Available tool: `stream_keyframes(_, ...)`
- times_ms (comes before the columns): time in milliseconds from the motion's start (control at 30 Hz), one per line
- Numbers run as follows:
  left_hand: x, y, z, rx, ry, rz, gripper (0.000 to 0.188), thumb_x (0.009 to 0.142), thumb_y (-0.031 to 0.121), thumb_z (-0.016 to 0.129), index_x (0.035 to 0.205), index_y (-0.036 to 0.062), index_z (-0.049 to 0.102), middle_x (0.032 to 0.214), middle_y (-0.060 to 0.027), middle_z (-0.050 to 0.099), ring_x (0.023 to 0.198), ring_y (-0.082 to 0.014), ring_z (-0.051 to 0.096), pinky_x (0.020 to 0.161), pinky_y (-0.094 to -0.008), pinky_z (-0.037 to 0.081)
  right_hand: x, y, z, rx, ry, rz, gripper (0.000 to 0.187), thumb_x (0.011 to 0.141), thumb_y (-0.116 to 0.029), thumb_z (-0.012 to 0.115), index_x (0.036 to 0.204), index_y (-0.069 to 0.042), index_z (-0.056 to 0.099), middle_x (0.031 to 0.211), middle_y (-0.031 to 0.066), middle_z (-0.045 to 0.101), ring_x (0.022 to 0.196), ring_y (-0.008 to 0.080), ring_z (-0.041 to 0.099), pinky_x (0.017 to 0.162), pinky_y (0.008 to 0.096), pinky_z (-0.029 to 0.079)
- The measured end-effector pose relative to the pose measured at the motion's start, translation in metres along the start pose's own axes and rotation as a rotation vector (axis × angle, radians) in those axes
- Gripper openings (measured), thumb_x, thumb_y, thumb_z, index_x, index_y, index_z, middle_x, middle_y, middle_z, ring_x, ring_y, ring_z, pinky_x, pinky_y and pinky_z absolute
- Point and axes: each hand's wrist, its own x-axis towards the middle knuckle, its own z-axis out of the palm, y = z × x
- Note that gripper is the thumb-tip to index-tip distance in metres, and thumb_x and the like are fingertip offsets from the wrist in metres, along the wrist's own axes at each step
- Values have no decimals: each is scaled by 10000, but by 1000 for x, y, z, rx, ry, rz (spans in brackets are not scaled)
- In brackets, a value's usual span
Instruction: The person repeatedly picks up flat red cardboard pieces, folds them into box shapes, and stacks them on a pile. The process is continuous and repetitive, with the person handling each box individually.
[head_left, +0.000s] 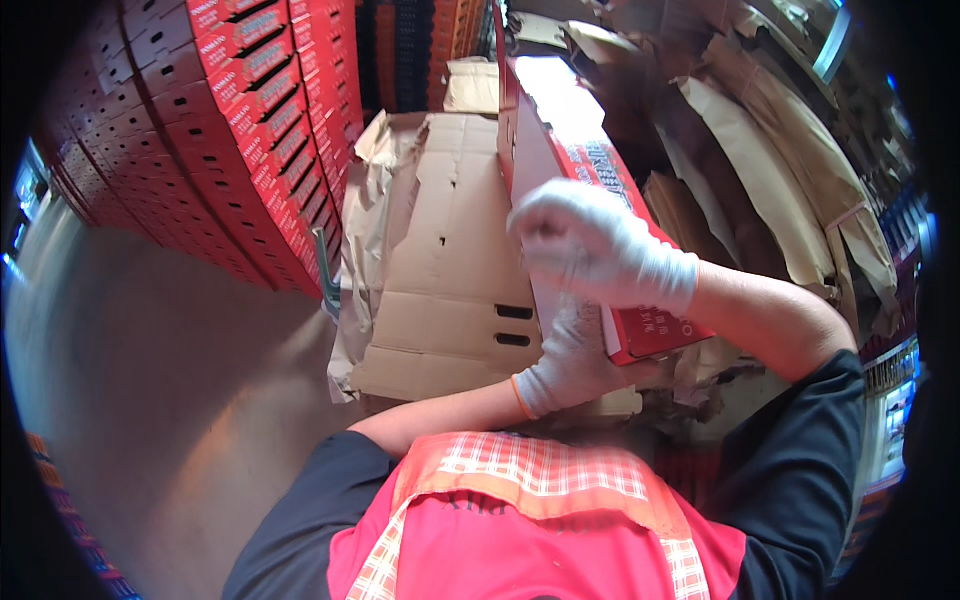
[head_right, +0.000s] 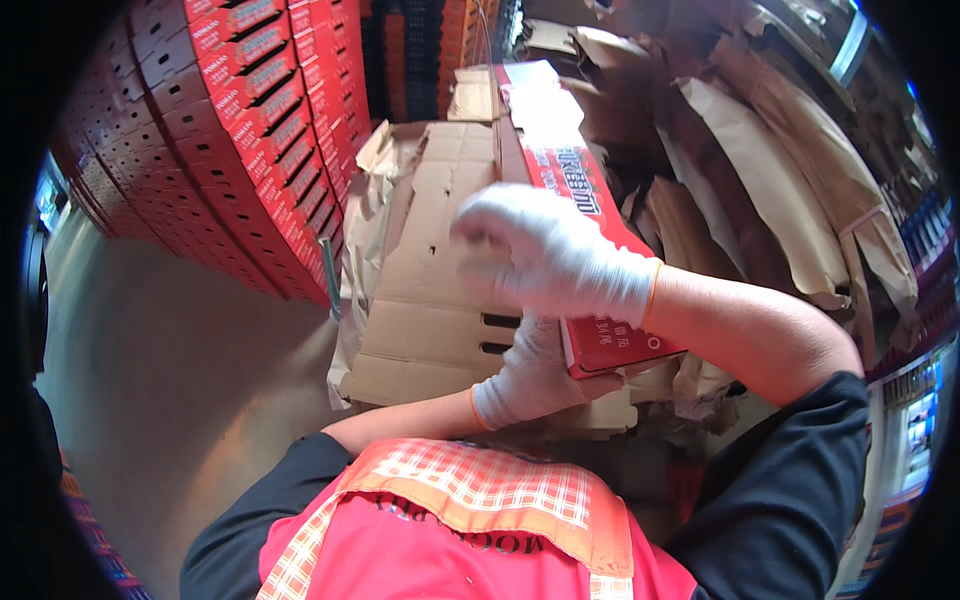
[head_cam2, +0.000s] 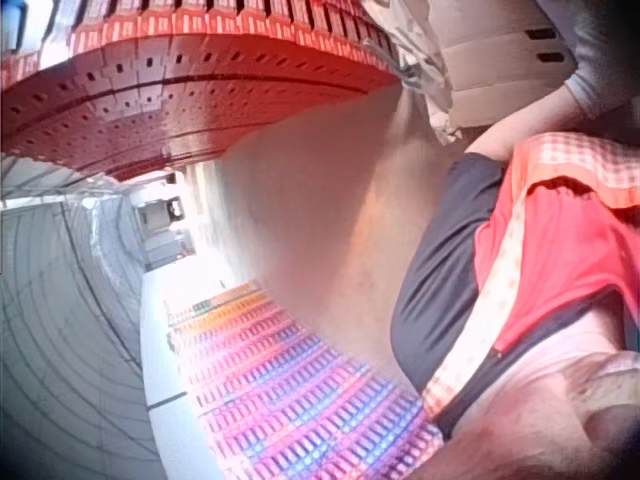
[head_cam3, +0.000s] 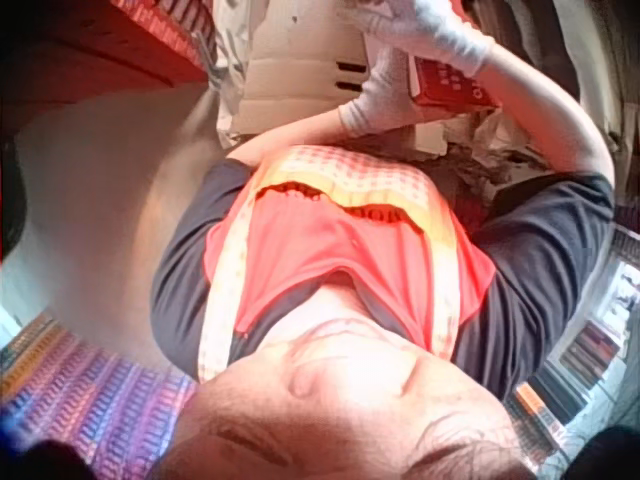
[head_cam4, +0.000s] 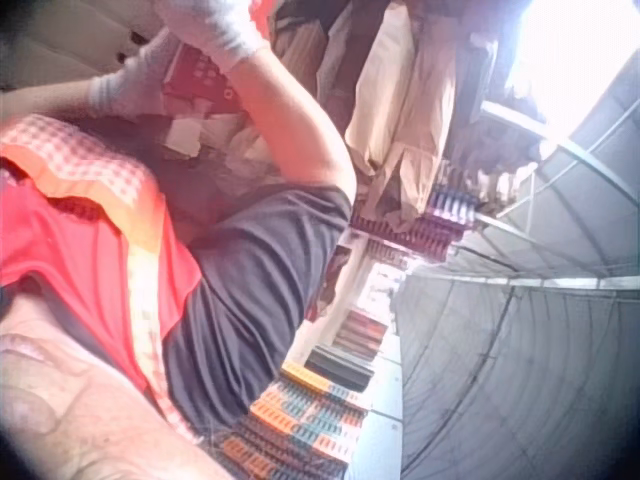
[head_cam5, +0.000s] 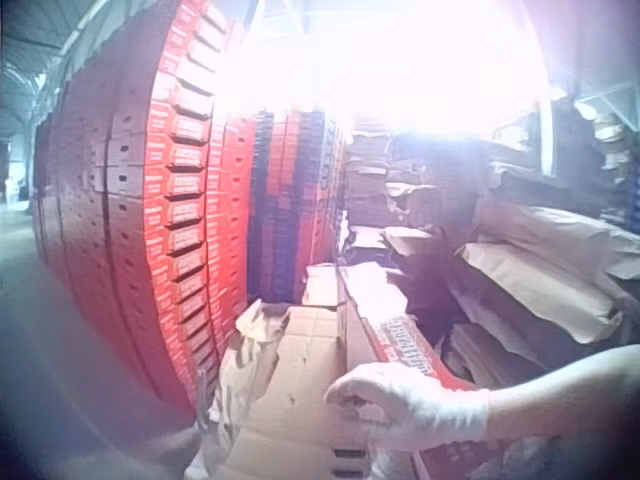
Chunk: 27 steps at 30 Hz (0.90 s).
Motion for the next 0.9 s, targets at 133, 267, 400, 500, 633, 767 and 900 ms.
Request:
stream_keyframes(133,-12,0,-12,-295,75,-134,1286,653,269,898,1546,52,-2,1519,-196,278,1396,-291,331,1146,-410,312,37,27,-30,402,744,720,263,938,-216,675,1085,2,674,933,50,694,806,171,674,708,322,544)
stream_keyframes(267,-23,9,-20,77,12,-113,1277,692,301,858,1571,52,-34,1582,-210,189,1478,-331,199,1208,-418,209,38,56,-14,493,203,944,346,865,-342,736,1014,-30,727,834,64,720,731,154,681,697,331,548)
stream_keyframes(400,-43,26,-46,-223,-545,-659,944,785,355,765,1543,57,289,1476,-240,434,1351,-367,448,1128,-393,362,12,85,22,-285,-47,68,278,789,-301,762,899,-58,682,799,189,641,788,370,663,712,452,512)
stream_keyframes(500,-56,30,-90,-106,-694,-82,625,874,326,719,1403,48,535,1306,-218,614,1182,-370,603,1034,-396,468,-32,121,38,-597,-310,230,181,800,-259,710,877,-97,692,823,143,695,828,340,691,736,453,537)
stream_keyframes(633,-47,3,-184,709,-251,107,473,807,113,731,1262,20,641,1214,-164,667,1113,-335,638,983,-432,495,-127,170,65,-868,-478,665,76,792,-153,677,853,-139,718,937,70,724,970,258,687,760,414,563)
stream_keyframes(767,-27,-40,-260,1561,-531,232,595,845,258,631,1400,75,522,1464,-127,496,1381,-336,421,1159,-578,261,-194,147,75,-735,-504,478,341,713,-125,708,1054,-140,701,1143,58,673,1114,253,616,763,413,556)
stream_keyframes(900,-37,-74,-238,1144,-1227,317,759,770,447,692,1458,221,467,1528,-52,425,1432,-285,354,1192,-577,200,-215,46,75,-392,-739,86,684,701,-299,770,1338,-205,540,1403,69,502,1179,261,574,851,422,491)
